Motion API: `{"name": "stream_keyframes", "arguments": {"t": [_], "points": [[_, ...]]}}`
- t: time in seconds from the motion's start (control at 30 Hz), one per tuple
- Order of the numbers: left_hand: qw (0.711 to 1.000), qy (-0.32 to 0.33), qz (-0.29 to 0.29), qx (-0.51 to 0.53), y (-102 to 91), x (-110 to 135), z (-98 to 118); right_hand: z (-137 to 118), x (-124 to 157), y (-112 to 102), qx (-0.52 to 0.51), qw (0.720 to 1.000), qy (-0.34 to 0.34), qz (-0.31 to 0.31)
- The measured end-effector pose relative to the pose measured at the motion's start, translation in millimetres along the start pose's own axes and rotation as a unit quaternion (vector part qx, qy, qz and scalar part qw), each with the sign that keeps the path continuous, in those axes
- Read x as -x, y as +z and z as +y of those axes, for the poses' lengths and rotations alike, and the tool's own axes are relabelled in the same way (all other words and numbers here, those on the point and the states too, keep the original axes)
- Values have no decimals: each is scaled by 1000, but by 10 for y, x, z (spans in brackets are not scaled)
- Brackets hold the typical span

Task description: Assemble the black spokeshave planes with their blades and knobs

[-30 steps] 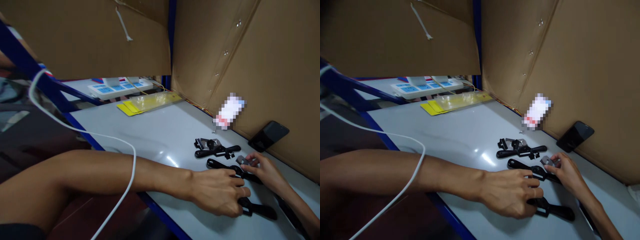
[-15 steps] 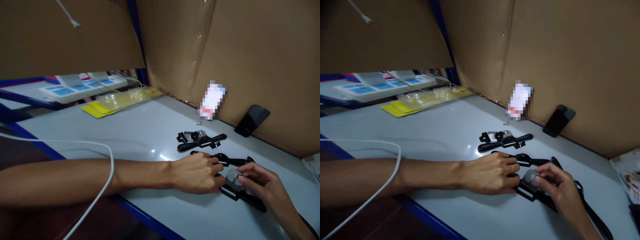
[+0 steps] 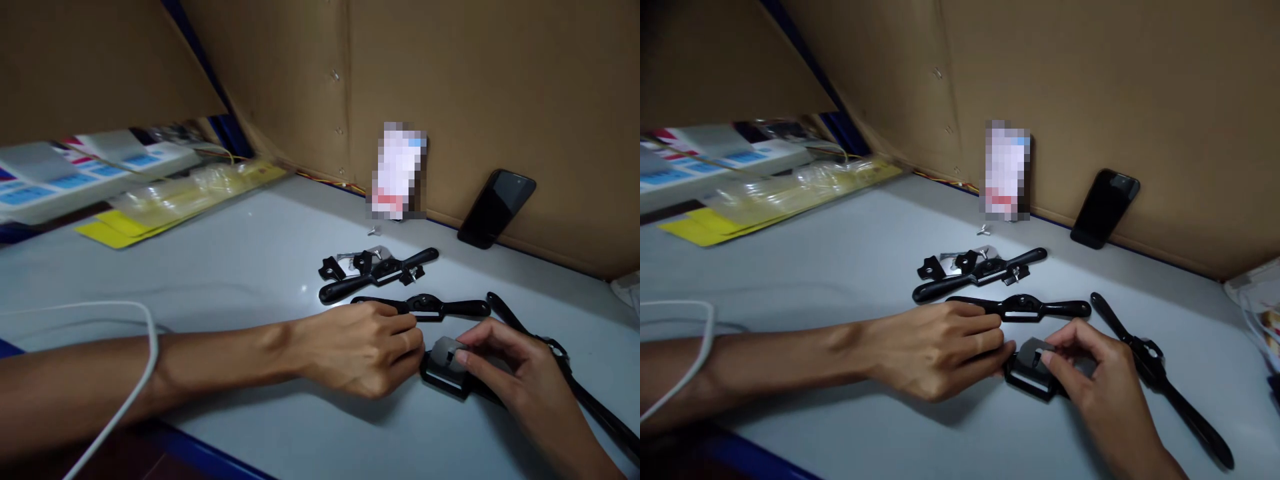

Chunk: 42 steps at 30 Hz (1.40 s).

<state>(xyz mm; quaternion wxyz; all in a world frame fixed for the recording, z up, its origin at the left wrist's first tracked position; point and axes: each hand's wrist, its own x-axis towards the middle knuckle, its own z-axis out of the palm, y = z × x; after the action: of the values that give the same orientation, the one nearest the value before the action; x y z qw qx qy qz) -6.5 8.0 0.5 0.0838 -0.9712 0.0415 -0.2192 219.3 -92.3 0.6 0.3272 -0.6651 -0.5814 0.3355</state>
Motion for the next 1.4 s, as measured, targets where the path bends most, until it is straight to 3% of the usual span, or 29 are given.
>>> {"name": "stream_keyframes", "arguments": {"t": [0.43,0.93,1.2,1.3,1.4], "points": [[1000,-13,0,13,31,21,-30,-20,5,-14,57,997,-18,-51],[999,-24,-5,28,46,7,-9,19,-9,-6,39,998,4,-55],[995,-59,-30,68,73,-11,-9,1,-20,-10,62,997,-18,-49],[995,-64,-32,71,86,-22,-14,22,1,-63,104,993,-53,-18],[995,-61,-26,69,107,-34,-13,94,44,-162,185,972,-127,70]]}}
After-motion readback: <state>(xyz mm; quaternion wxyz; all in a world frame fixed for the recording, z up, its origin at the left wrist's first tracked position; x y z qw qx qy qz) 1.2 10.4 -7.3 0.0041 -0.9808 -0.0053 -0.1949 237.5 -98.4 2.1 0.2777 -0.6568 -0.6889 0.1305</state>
